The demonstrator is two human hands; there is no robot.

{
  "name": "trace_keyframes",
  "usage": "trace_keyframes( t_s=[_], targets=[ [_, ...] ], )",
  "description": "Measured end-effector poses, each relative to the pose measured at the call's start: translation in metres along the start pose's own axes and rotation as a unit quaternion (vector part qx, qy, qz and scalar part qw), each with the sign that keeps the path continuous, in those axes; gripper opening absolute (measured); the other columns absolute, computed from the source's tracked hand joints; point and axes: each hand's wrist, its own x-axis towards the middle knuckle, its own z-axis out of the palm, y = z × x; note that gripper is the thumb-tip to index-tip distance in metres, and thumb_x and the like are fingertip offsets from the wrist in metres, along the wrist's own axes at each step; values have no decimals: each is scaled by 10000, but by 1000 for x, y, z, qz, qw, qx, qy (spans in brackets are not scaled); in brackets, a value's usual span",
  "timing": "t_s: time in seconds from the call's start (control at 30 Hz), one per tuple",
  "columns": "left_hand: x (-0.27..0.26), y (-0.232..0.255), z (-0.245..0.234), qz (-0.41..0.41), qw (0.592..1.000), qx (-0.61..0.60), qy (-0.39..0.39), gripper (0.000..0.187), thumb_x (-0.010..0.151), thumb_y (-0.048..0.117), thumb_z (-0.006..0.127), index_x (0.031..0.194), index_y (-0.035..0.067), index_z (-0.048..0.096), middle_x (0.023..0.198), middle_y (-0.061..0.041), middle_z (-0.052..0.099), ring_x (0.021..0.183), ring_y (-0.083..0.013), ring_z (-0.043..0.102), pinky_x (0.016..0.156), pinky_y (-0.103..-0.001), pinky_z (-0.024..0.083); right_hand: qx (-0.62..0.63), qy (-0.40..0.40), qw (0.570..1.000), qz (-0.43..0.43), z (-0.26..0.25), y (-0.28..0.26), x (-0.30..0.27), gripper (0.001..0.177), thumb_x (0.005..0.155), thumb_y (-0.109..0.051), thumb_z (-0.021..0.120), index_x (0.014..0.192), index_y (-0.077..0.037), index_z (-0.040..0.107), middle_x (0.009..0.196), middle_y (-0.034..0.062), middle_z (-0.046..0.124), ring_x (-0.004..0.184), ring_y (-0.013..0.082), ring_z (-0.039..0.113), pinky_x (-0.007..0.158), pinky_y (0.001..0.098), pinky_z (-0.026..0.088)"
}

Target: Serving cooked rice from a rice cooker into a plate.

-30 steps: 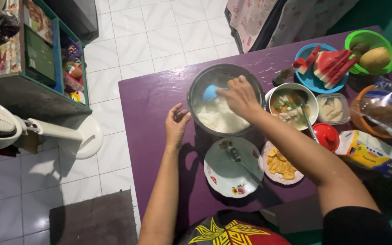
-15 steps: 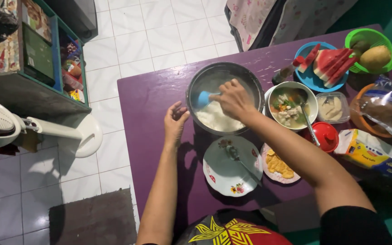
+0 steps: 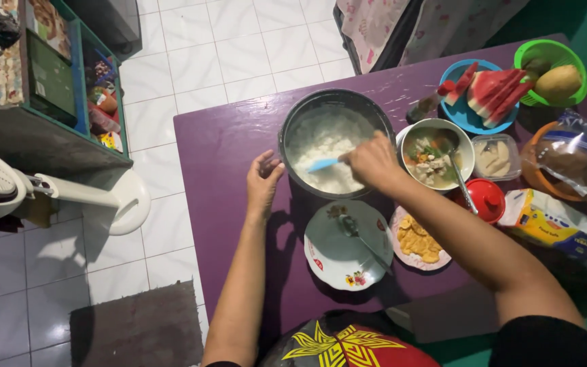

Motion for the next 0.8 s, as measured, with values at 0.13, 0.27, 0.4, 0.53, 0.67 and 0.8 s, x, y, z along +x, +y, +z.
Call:
trace_keyframes(
  t_s=[0.13, 0.27, 0.4, 0.53, 0.67, 0.8],
  targets=[
    [0, -6, -1, 8, 1000, 17, 4, 496, 897, 67, 740, 1355, -7, 561, 1176, -111, 684, 1106, -166, 650, 998, -317, 546, -38, 36, 998, 38, -18, 21, -3, 351, 913, -125, 597, 1081, -348, 809, 765, 35, 757, 721, 179, 711, 861, 432, 449],
    [0, -12, -1, -15, 1000, -2, 16, 481, 913, 90, 746, 1356, 5, 580, 1138, -86, 666, 1064, -150, 632, 950, -300, 541, 10, 9, 1000, 25, -55, 9, -26, 254, 935, -277, 606, 1074, -366, 799, 756, 63, 747, 660, 229, 703, 841, 429, 465],
    [-3, -4, 2, -15, 1000, -20, 12, 467, 918, 83, 730, 1353, 6, 578, 1141, -75, 673, 1037, -129, 642, 925, -282, 541, 2, 0, 1000, 24, -28, 4, -30, 322, 806, -206, 632, 988, -392, 821, 754, 41, 764, 678, 204, 721, 847, 445, 477],
    [-9, 13, 8, 8, 1000, -12, -6, 445, 930, 79, 693, 1361, -12, 628, 1173, -69, 709, 1040, -107, 673, 956, -263, 549, -61, 80, 991, 82, -35, 25, -30, 258, 945, -237, 608, 1042, -368, 808, 737, 3, 764, 661, 178, 728, 891, 438, 496],
    [-10, 12, 8, -13, 1000, 4, -3, 433, 935, 75, 680, 1357, -11, 634, 1119, -47, 725, 955, -83, 655, 865, -233, 531, 25, 33, 991, 125, -59, 10, -41, 229, 823, -242, 646, 946, -329, 819, 730, 67, 733, 658, 256, 717, 685, 444, 503],
    [-7, 4, 5, -2, 1000, 18, -11, 440, 947, 71, 688, 1376, -16, 647, 1029, -37, 684, 841, -81, 570, 753, -232, 483, -62, 64, 996, 14, 7, -4, -35, 119, 758, -264, 660, 735, -263, 777, 727, 33, 720, 715, 221, 722, 756, 424, 494]
  ],
)
